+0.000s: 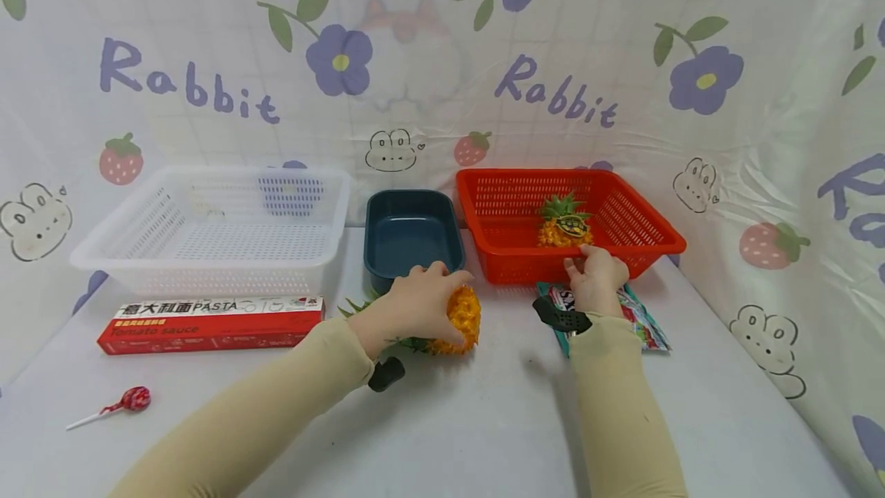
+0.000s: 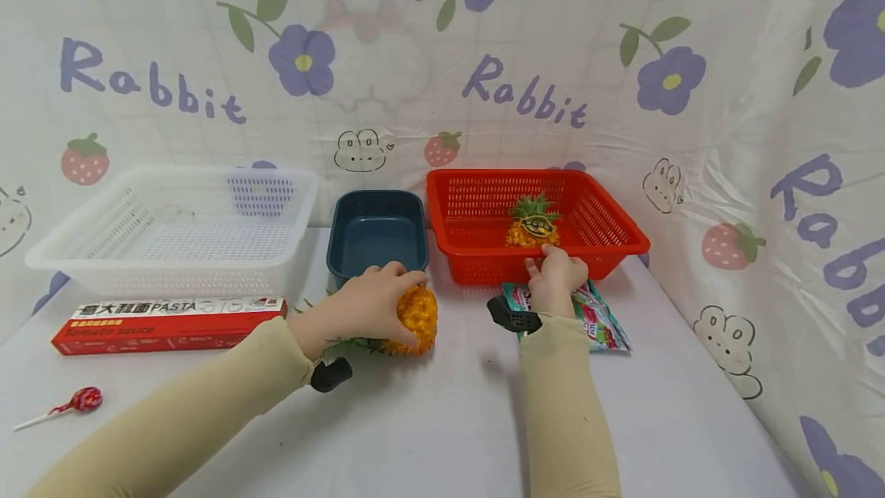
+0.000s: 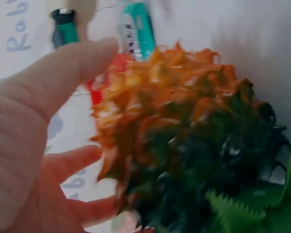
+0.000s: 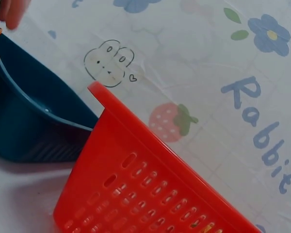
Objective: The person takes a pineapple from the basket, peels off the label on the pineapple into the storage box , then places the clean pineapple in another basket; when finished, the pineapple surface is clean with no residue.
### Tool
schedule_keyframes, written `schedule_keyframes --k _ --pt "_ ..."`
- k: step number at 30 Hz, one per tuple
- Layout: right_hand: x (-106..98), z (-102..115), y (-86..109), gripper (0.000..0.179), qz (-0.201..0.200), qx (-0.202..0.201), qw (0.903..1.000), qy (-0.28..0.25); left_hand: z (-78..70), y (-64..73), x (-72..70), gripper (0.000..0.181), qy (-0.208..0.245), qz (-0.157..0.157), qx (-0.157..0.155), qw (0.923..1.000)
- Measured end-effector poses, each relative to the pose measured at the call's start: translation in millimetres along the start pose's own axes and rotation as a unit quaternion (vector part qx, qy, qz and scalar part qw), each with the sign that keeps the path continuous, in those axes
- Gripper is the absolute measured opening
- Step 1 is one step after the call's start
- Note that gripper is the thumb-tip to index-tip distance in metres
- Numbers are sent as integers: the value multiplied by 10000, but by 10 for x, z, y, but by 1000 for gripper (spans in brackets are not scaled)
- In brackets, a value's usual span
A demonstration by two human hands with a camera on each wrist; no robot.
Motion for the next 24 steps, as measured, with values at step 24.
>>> schedule_keyframes --k 24 --pt "-32 8 -18 76 72 129 9999 -65 -92 105 180 89 -915 553 1334 9853"
Point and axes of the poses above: each hand's wrist, its own y-axis away from the middle knuckle, its own x-axis out of the palm, z = x × y, the point moved 4 cm from there along -y, towards the middle knuckle, and after that the axes turned 6 degrees about -z, right-handed, at the moved point
